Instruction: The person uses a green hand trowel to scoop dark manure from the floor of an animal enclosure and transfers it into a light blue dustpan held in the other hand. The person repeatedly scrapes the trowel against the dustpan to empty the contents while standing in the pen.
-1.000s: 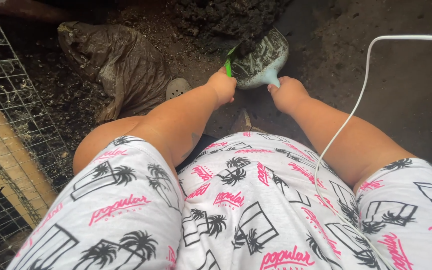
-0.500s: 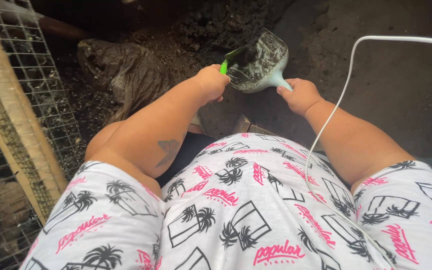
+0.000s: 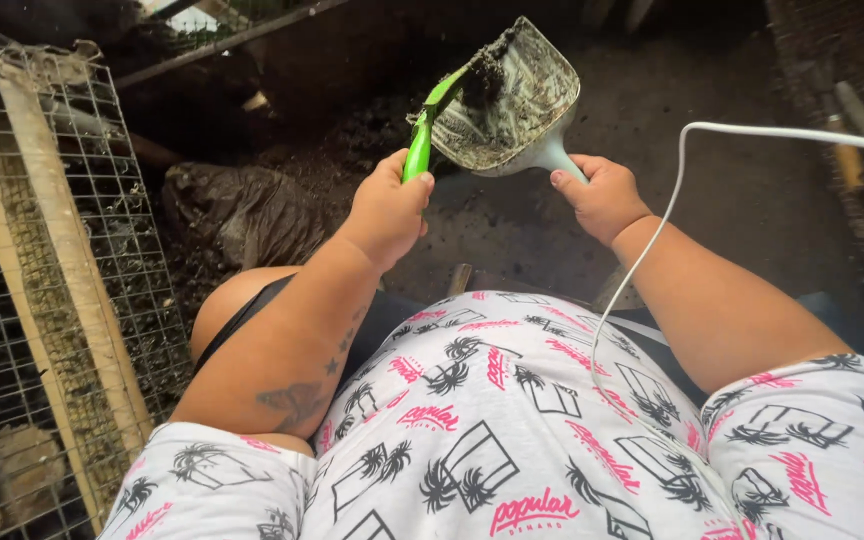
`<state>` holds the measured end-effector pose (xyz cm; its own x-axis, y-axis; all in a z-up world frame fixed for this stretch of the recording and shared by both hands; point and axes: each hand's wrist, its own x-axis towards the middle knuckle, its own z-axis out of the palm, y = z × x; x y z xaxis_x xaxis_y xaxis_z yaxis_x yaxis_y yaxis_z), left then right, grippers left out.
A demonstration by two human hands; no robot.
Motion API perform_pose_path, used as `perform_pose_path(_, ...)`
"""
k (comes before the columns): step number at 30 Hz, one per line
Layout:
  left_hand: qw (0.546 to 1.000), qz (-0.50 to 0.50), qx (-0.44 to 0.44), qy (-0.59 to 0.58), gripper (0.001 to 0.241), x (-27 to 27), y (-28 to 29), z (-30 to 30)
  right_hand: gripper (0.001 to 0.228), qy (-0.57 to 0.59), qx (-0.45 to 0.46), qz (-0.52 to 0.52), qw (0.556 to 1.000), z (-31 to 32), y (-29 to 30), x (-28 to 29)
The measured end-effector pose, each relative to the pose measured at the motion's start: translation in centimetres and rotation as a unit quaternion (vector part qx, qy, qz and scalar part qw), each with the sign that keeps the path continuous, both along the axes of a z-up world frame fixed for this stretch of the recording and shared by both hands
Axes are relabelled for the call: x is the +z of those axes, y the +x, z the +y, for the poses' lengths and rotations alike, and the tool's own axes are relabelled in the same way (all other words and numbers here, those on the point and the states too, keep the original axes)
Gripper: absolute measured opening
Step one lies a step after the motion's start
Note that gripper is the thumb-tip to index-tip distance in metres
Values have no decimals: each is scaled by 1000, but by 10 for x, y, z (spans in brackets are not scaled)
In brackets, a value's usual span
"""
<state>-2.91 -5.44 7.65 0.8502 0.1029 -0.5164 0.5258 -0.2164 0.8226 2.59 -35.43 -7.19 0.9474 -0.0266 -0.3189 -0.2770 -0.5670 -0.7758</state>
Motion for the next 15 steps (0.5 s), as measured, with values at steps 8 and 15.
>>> perform_pose_path(8,986,-94,-81,-108,61,-51,2,9,36,-26,-38,-7,999,-20,-48,81)
perform_pose_path(15,987,-28,-74,-142,62,-71,14,14,37,-53,-34,-27,998,-40,-22,37)
